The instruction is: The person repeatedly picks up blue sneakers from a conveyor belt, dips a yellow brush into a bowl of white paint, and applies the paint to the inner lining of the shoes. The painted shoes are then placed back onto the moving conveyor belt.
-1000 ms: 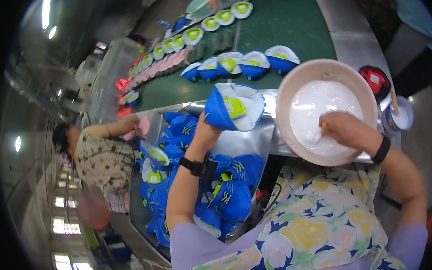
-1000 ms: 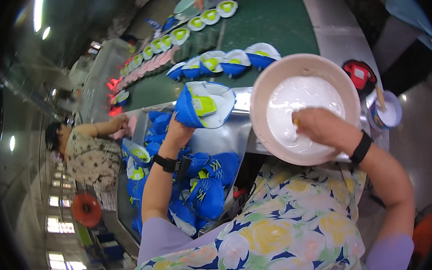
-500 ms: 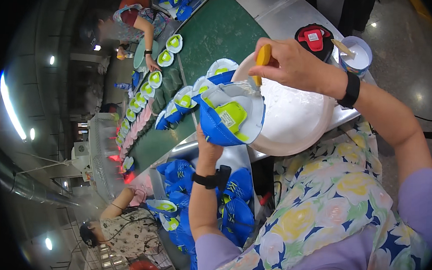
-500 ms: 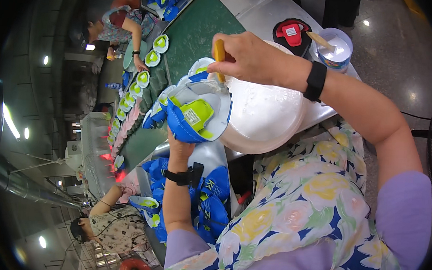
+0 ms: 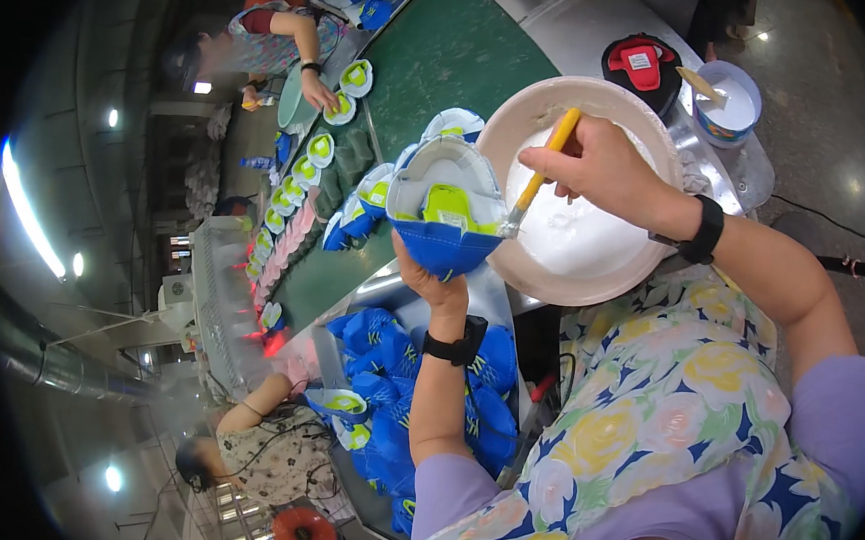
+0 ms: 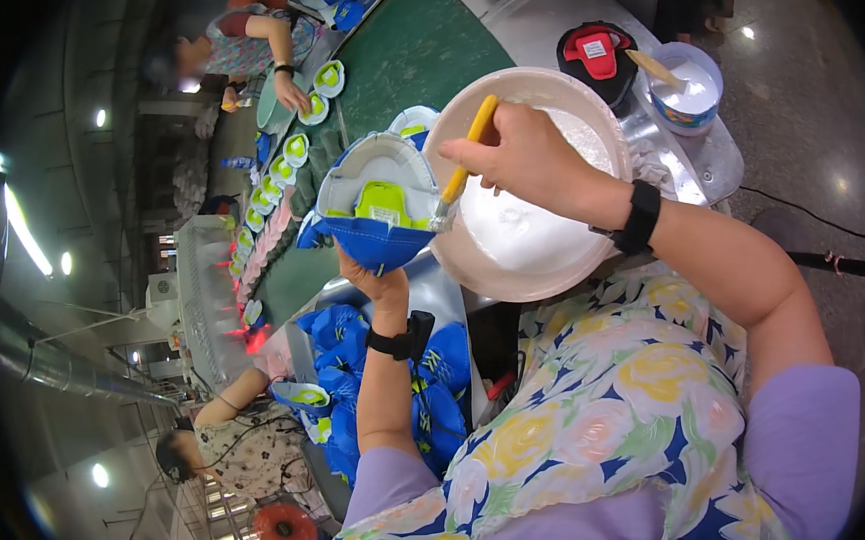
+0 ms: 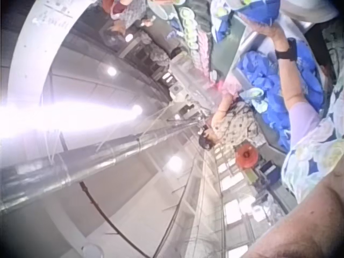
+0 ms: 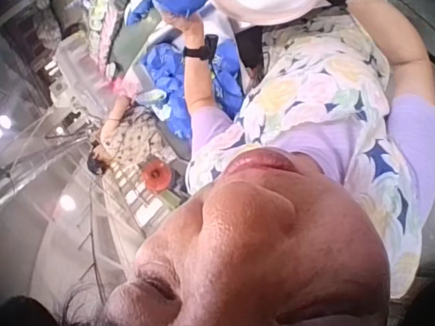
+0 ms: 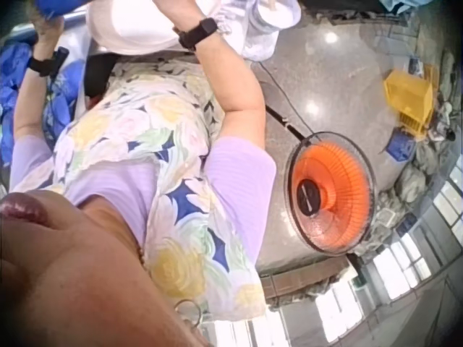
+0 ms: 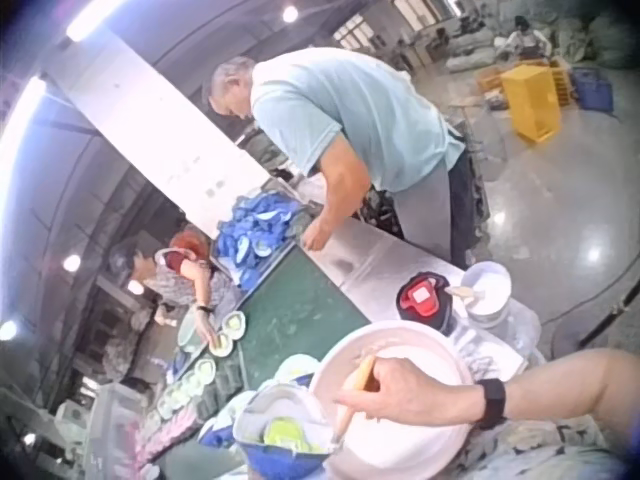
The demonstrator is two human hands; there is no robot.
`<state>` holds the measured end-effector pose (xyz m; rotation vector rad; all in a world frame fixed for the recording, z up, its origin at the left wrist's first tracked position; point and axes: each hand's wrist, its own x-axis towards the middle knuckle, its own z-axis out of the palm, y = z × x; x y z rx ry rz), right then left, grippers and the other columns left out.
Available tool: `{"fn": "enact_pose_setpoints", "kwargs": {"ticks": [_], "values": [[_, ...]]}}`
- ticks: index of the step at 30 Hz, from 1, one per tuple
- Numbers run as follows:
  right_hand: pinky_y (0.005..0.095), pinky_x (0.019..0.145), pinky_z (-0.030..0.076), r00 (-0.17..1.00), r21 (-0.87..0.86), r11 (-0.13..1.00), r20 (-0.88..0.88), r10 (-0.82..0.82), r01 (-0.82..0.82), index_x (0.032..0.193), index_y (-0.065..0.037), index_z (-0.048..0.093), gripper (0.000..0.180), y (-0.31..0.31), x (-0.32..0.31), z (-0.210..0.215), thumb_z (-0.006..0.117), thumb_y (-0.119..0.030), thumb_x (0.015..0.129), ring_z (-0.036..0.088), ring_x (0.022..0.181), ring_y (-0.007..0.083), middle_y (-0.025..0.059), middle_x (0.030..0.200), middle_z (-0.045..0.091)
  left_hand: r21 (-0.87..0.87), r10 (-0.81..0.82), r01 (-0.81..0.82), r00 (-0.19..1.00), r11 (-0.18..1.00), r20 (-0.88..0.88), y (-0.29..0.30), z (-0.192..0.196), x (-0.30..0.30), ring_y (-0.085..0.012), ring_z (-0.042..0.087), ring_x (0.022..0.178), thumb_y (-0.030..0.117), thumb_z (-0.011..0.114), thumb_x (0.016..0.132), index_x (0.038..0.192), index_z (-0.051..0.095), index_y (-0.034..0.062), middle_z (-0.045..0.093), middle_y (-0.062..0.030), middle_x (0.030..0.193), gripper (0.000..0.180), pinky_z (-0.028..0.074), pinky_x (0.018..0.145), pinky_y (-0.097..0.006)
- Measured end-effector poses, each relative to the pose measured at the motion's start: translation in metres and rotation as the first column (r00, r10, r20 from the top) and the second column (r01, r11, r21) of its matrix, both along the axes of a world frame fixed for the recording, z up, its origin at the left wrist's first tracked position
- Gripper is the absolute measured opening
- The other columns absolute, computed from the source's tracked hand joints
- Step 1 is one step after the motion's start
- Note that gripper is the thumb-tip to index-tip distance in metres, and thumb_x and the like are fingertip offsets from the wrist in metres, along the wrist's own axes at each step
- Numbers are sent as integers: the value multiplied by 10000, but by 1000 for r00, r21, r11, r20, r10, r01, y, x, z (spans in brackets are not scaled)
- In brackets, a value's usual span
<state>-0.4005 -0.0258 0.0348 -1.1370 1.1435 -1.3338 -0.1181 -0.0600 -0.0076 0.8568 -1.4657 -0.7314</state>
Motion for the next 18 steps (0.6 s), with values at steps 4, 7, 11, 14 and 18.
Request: {"fn": "enact_pose_setpoints", "kwargs": {"ticks": [4,7,11,14,18], "values": [[224,603,520,999,-201,979,0,-41,40,973,13,640,275,-2,-12,-4,736,-232,895,657,675,123,82,786,677,-99,210,-186,851,978,481,-3,21,13,-189,583,1172,222,580,952,1343,526,24,593,-115,1291,441,474,1008,-336],[228,646,525,972,-434,899,-184,-148,55,1013,-21,627,252,0,-22,-2,730,-225,903,669,752,131,75,872,685,633,-4,151,974,759,-227,-5,25,18,-250,646,1034,352,547,961,1316,533,59,630,-106,1199,461,566,814,-387],[277,779,544,959,-597,789,-281,-33,-148,1060,-53,634,217,3,-24,0,735,-134,886,668,885,189,83,997,683,699,-81,697,715,162,-694,8,7,36,-262,714,806,417,503,965,1290,549,80,676,-161,1130,469,559,442,-321],[320,793,548,965,-729,649,-259,35,-219,1033,-69,621,233,8,-4,5,763,-101,852,679,920,243,96,1012,688,645,115,764,638,32,-762,31,-4,13,-266,711,683,415,514,966,1261,564,70,688,-177,1090,456,466,316,-254],[358,770,559,930,-814,470,-364,47,-342,1003,-59,603,210,2,17,10,743,-115,857,672,913,287,105,988,679,665,213,747,653,-19,-727,48,5,-17,-198,696,618,394,509,980,1162,580,48,696,-151,908,398,493,348,-233]]}}
